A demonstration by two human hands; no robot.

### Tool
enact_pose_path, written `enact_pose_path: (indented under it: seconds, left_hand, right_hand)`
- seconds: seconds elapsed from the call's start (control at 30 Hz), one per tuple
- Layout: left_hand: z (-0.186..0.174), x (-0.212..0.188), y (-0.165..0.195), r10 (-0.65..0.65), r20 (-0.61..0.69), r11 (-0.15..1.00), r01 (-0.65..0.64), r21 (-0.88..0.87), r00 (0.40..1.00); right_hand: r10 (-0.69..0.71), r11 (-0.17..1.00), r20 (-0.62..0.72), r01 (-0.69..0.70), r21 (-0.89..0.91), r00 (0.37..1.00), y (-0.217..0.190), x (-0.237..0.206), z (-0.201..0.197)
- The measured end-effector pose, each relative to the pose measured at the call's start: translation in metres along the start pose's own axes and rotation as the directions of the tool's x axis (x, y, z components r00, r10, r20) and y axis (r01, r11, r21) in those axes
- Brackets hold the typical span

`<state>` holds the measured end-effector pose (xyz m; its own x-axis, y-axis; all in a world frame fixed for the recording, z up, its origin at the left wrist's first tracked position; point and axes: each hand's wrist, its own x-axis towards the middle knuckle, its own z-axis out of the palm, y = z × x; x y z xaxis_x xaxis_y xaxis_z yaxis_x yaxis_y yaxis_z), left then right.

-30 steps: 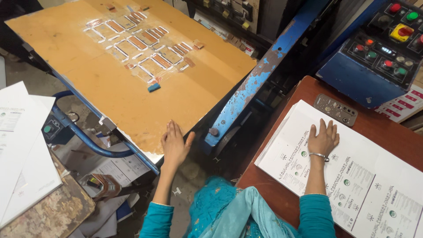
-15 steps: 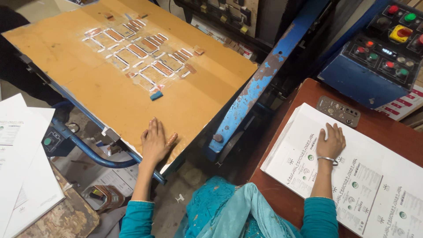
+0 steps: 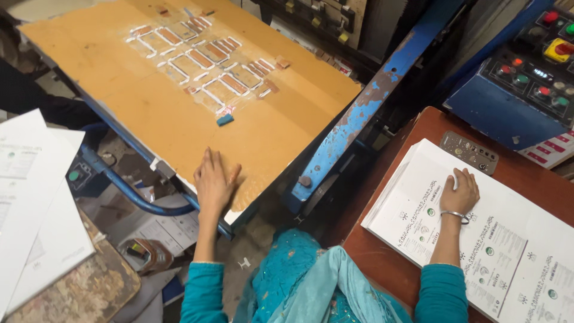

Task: The person repeatedly picks up large printed paper sheets from a stack, feeds them into a paper cutting machine, and presses a button to operate it. They then retrieve the processed sheets and place them on a separate table.

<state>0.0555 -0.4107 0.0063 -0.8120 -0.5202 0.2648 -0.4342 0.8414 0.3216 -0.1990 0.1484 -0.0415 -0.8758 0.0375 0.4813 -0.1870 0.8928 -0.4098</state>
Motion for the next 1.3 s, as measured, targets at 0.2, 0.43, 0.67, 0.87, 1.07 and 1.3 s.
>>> enact_pose_path:
  seconds: [0.2, 0.43, 0.67, 0.87, 1.07, 1.3]
  left_hand:
    - [-0.004, -0.004, 0.001, -0.16, -0.155, 0.982, 0.142, -0.121, 0.975]
    - [-0.013, -0.01, 0.008, -0.052, -0.206, 0.994, 0.03, -0.105, 0.977]
    - [-0.019, -0.034, 0.019, -0.222, -0.243, 0.903, 0.106, -0.416, 0.944]
    - [-0.026, -0.047, 0.01, 0.209, -0.276, 0.92, -0.284, -0.269, 0.938]
    - [-0.036, -0.054, -0.001, -0.055, 0.152, 0.228, 0.16, -0.96, 0.987]
    - [-0.062, -0.062, -0.032, 0.122, 0.103, 0.216, 0.075, -0.973, 0.987]
  right_hand:
    - [-0.012, 1.0, 0.01, 0.012, 0.005, 1.0, -0.012, 0.001, -0.01]
    - [-0.03, 0.989, 0.326, 0.075, -0.127, 0.945, -0.022, -0.015, -0.026]
    - [0.077, 0.976, 0.368, 0.005, -0.216, 0.927, -0.041, -0.041, -0.036]
    - [0.096, 0.976, 0.387, -0.011, -0.215, 0.917, -0.044, -0.045, -0.039]
    - [0.032, 0.985, 0.441, 0.046, -0.165, 0.897, -0.038, -0.046, -0.037]
    - [0.062, 0.987, 0.434, 0.009, -0.159, 0.899, -0.056, -0.078, -0.029]
